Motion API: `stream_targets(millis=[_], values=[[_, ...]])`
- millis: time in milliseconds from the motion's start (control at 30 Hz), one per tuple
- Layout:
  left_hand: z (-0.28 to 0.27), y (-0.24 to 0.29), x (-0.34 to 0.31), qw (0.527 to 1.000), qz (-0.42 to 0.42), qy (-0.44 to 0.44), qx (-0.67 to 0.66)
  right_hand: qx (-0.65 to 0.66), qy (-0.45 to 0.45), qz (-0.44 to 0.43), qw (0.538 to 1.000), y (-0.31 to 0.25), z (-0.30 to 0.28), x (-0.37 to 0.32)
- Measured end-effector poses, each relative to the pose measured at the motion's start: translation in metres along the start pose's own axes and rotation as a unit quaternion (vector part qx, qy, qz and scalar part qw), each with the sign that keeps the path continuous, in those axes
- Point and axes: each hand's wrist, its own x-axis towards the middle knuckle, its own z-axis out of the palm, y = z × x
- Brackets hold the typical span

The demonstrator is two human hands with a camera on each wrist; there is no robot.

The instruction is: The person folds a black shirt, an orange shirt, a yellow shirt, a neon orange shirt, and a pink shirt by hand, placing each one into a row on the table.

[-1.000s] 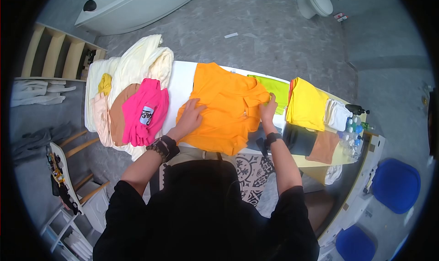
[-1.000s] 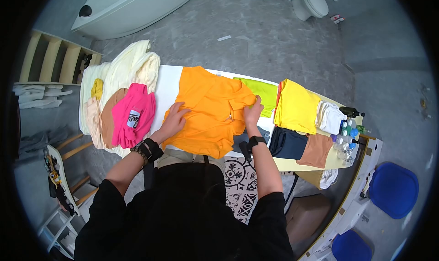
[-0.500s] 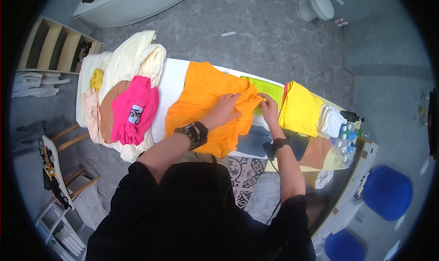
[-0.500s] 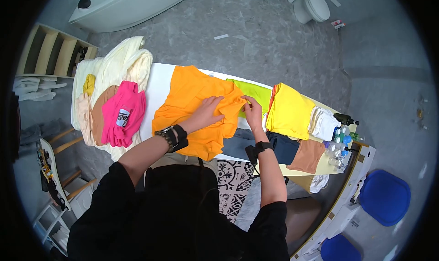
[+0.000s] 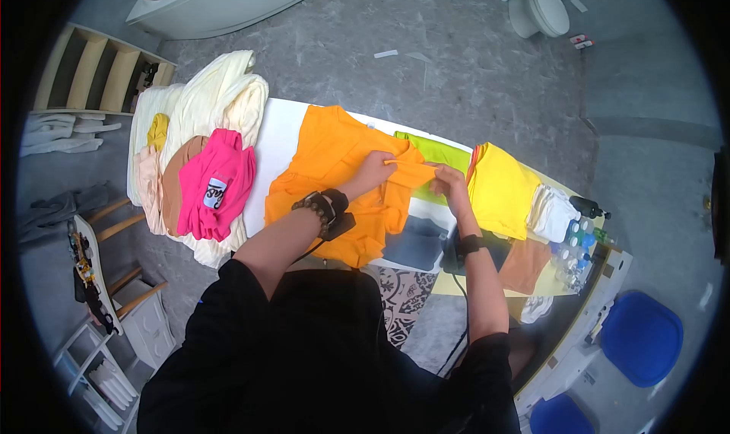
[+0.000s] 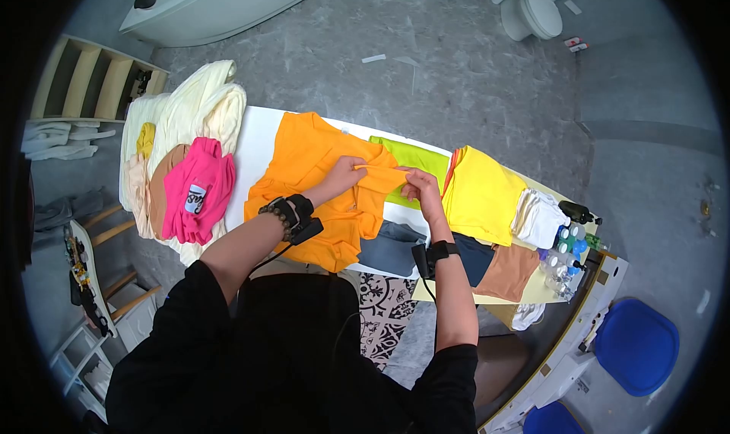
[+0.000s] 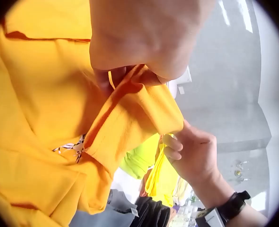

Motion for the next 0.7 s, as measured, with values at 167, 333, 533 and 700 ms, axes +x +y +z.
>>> stream_targets(millis=[167, 333, 533, 700], values=[[0.0, -0.001, 0.009, 0.999, -0.042, -0.011, 0.002, -0.265, 0.078, -0.1, 0.956, 0.005, -0.001, 0.015], [-0.009, -0.007, 0.004, 0.991, 0.024, 0.135, -0.005, -0.352, 0.266, -0.29, 0.85, 0.006, 0.012, 0.011], [-0.083, -0.012, -0.081, 0.978, 0.104, 0.107, 0.142, -0.347, 0.157, -0.174, 0.908, 0.054, 0.062, -0.055], [-0.161, -0.026, -0.184, 0.942, 0.034, -0.066, 0.327, -0.487, -0.002, -0.077, 0.87, 0.102, 0.124, -0.104]])
